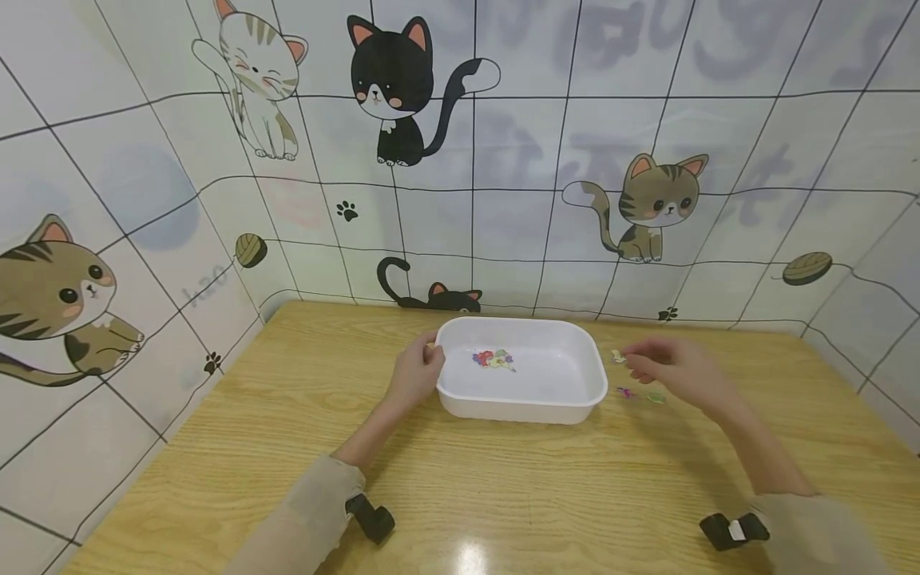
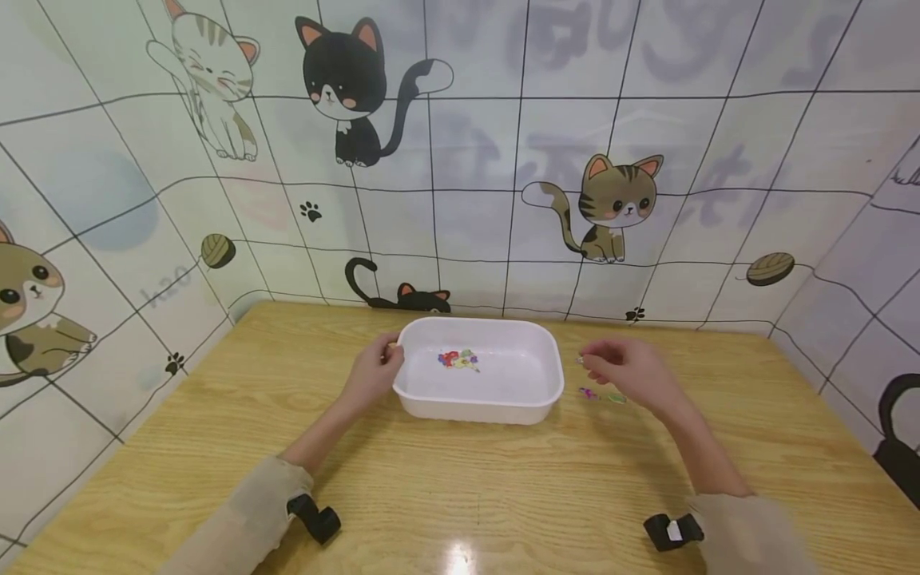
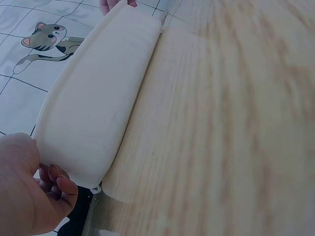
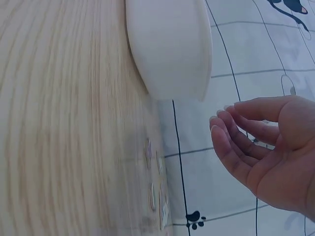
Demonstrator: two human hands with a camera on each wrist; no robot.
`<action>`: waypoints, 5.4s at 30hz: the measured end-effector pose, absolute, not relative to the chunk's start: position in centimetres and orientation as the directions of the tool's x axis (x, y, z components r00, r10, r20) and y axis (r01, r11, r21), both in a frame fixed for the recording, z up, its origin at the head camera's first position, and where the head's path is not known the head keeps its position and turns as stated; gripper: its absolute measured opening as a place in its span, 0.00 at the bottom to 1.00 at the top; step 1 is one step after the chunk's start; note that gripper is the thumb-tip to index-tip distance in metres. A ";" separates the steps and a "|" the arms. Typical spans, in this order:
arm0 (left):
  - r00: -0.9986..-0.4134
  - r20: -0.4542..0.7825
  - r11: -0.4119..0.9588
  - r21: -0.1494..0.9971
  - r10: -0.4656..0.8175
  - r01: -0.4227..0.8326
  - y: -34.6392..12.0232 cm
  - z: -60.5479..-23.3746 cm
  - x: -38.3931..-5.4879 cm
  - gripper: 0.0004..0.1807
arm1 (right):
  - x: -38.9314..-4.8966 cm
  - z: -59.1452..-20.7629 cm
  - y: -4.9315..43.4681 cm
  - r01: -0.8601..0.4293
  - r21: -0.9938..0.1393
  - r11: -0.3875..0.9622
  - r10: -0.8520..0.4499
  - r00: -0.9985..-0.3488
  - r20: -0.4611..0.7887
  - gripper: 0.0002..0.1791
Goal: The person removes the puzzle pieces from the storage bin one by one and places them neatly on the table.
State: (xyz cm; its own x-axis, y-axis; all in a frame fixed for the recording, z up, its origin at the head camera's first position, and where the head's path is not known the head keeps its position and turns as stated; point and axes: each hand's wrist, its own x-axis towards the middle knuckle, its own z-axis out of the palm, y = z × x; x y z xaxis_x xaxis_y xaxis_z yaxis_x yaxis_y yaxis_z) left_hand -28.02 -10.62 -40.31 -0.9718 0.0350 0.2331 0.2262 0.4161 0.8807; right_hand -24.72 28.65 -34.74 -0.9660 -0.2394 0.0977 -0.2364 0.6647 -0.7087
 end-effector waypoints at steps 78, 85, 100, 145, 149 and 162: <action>-0.967 0.254 0.414 0.877 0.036 0.245 -10.6 -40.3 -28.0 0.21 | -31.7 -39.0 13.9 -0.258 -0.620 0.741 -0.346 -0.938 -0.024 0.05; -0.964 0.263 0.418 0.872 0.041 0.256 -10.6 -40.4 -28.1 0.21 | -31.8 -39.2 14.0 -0.272 -0.619 0.737 -0.366 -0.930 -0.027 0.02; -0.967 0.251 0.426 0.872 0.034 0.241 -10.6 -40.3 -28.1 0.21 | -31.5 -38.8 13.9 -0.359 -0.581 0.730 -0.428 -0.904 0.021 0.04; -0.969 0.245 0.416 0.879 0.025 0.233 -10.5 -40.3 -27.8 0.20 | -28.8 -35.8 20.4 -0.280 -0.852 0.443 -0.371 -0.922 0.110 0.16; -0.970 0.240 0.414 0.881 0.026 0.229 -10.5 -40.3 -27.8 0.20 | -28.2 -35.2 21.4 -0.290 -0.848 0.443 -0.359 -0.924 0.128 0.16; -0.966 0.255 0.417 0.876 0.030 0.244 -10.5 -40.3 -27.7 0.20 | -26.8 -34.4 26.0 -0.266 -0.852 0.450 -0.277 -0.949 0.149 0.16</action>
